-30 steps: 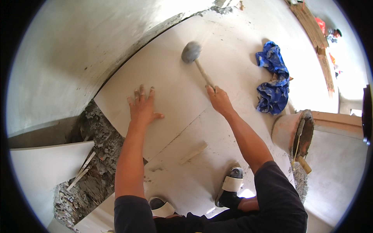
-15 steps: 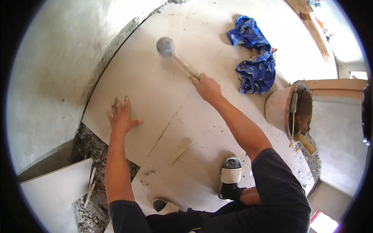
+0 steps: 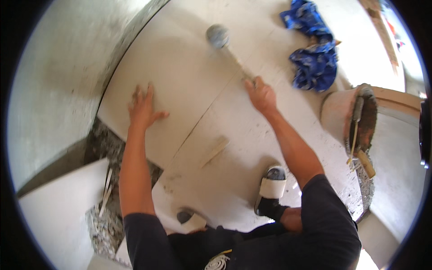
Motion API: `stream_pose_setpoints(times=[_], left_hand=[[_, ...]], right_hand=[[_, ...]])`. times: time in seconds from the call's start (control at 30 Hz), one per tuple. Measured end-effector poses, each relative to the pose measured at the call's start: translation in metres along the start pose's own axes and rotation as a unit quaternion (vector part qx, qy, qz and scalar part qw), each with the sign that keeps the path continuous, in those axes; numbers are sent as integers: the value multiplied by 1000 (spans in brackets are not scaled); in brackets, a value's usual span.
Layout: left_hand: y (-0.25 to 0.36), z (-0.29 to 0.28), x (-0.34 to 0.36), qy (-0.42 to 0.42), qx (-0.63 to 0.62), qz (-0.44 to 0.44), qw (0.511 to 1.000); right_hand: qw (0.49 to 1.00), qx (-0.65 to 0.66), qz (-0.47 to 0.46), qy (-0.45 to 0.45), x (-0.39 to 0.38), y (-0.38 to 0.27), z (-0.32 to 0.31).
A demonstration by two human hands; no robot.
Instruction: The person spreads cement on the floor using a trowel, smooths the surface, and places a large floor tile. They then use a rubber mallet to tap the tile into place, ensuring it is level and securely set.
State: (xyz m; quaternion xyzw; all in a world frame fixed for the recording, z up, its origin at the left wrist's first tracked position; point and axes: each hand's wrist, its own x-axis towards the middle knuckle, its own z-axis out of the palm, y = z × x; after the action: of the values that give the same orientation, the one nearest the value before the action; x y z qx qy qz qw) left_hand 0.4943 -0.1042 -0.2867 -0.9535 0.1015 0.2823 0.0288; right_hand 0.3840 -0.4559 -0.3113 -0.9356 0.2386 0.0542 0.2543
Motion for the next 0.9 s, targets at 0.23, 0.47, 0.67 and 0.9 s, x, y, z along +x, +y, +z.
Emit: stream_pose_setpoints(times=[0.23,0.47,0.67,0.9], left_hand=[[14,41,-33,60,-50,34,996],[30,73,-82,37,-88,76,993],[25,73,-79,35,-103,94,990],[-84,64,-73,139,-123,-20,982]], right_hand=[[998,-55,8,25,2,-7,7],[996,-82,33,20,2,-11,8],[995,-96,31,18,4,-7,11],[994,-97,15,46,14,12,23]])
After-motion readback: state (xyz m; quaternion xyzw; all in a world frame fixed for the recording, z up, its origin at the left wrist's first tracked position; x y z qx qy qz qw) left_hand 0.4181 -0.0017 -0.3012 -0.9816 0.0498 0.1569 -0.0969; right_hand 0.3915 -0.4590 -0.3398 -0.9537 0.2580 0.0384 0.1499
